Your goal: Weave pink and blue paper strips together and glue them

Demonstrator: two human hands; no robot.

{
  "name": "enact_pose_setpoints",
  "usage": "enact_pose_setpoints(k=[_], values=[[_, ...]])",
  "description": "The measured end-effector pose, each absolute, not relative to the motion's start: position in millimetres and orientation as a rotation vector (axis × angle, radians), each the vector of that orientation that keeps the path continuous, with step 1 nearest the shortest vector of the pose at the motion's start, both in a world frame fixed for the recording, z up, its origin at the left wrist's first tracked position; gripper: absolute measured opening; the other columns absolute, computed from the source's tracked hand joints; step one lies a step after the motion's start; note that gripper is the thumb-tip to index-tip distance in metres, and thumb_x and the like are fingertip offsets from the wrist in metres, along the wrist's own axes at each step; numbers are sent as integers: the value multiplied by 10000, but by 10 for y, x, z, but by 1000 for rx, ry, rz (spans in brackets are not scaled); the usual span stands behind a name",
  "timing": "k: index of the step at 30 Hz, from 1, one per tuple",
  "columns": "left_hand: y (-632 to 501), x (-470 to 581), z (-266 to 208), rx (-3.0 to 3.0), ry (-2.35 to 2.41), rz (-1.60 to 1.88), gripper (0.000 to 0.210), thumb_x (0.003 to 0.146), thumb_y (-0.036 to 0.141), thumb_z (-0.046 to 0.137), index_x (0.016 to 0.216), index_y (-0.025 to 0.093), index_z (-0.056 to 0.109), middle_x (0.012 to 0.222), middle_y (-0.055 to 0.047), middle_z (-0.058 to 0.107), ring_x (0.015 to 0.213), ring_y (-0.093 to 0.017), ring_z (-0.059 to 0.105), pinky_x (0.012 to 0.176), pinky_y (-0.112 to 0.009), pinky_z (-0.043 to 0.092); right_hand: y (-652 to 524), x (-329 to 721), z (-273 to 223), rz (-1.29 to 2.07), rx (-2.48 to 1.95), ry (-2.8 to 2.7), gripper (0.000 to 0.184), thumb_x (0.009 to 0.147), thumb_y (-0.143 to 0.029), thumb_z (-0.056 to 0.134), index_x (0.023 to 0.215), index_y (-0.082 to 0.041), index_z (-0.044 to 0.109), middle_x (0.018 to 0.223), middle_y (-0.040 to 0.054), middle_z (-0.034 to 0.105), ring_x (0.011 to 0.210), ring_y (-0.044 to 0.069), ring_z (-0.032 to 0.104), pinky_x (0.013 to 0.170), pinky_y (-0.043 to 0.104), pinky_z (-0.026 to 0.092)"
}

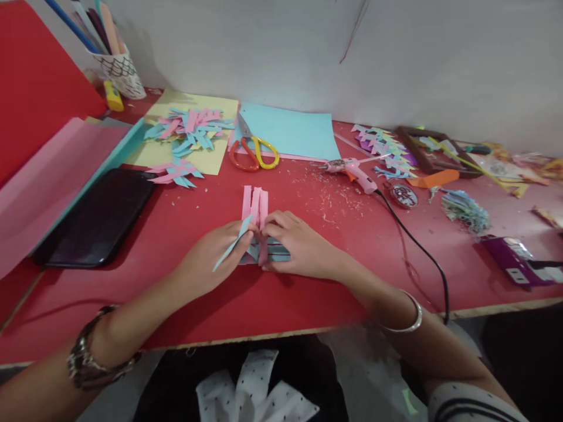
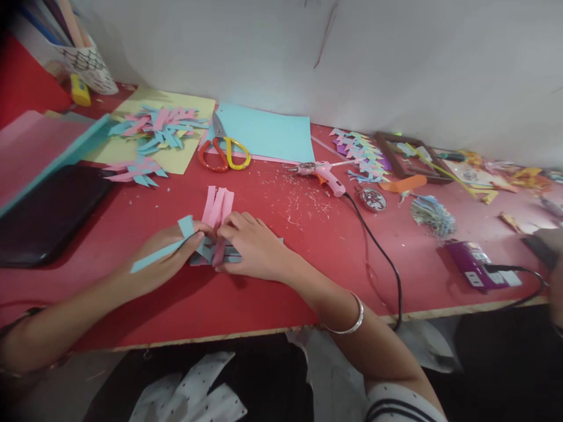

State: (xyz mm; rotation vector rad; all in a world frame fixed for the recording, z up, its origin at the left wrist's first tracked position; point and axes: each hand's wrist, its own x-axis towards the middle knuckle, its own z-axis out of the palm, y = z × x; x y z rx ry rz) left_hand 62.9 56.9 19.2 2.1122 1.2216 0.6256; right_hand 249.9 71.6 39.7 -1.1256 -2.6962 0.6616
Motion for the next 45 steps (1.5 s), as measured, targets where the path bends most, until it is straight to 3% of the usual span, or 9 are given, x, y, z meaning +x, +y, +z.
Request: enact_pose_setpoints(k=[6,14,18,25,39,45], values=[[561,621,227,2022,1198,638,353,909,372,261,803,206,554,689,26,585,616,-122,522,610,-209,417,723,2482,410,792,-1092,-2653,222,719,-291,647,872,-162,551,1042,77,480,1006,196,457,898,331,369],[575,629,171,2076,1223,711,324,904,362,264,784,210,524,748,4,550,707,-144,514,684,-238,425,724,2533,460,952,-998,-2645,158,715,-197,638,832,-176,535,1047,61,461,1048,179,444,927,315,351],[570,640,204,2070,1238,671,338,896,383,262,767,200,516,713,6,527,662,-140,500,644,-241,427,740,2552,498,907,-1076,-2686,218,703,-190,637,891,-154,534,1060,81,447,1035,198,437,906,335,368],[597,658,300,2121,1212,558,358,881,370,243,749,194,526,725,-13,556,715,-166,516,692,-284,425,744,2527,471,862,-989,-2692,119,745,-206,624,842,-163,570,947,57,479,948,187,460,852,323,383],[596,635,241,2147,1153,601,343,905,353,256,767,194,527,745,-6,579,716,-150,539,684,-267,449,764,2502,419,796,-963,-2699,136,746,-236,636,836,-168,559,956,58,502,946,184,469,853,320,378],[657,511,170,2404,908,503,250,794,377,497,957,195,550,1009,-68,590,903,-214,563,799,-339,459,773,2497,436,788,-1028,-2732,198,747,-257,632,860,-139,520,965,80,501,938,196,466,827,320,389]])
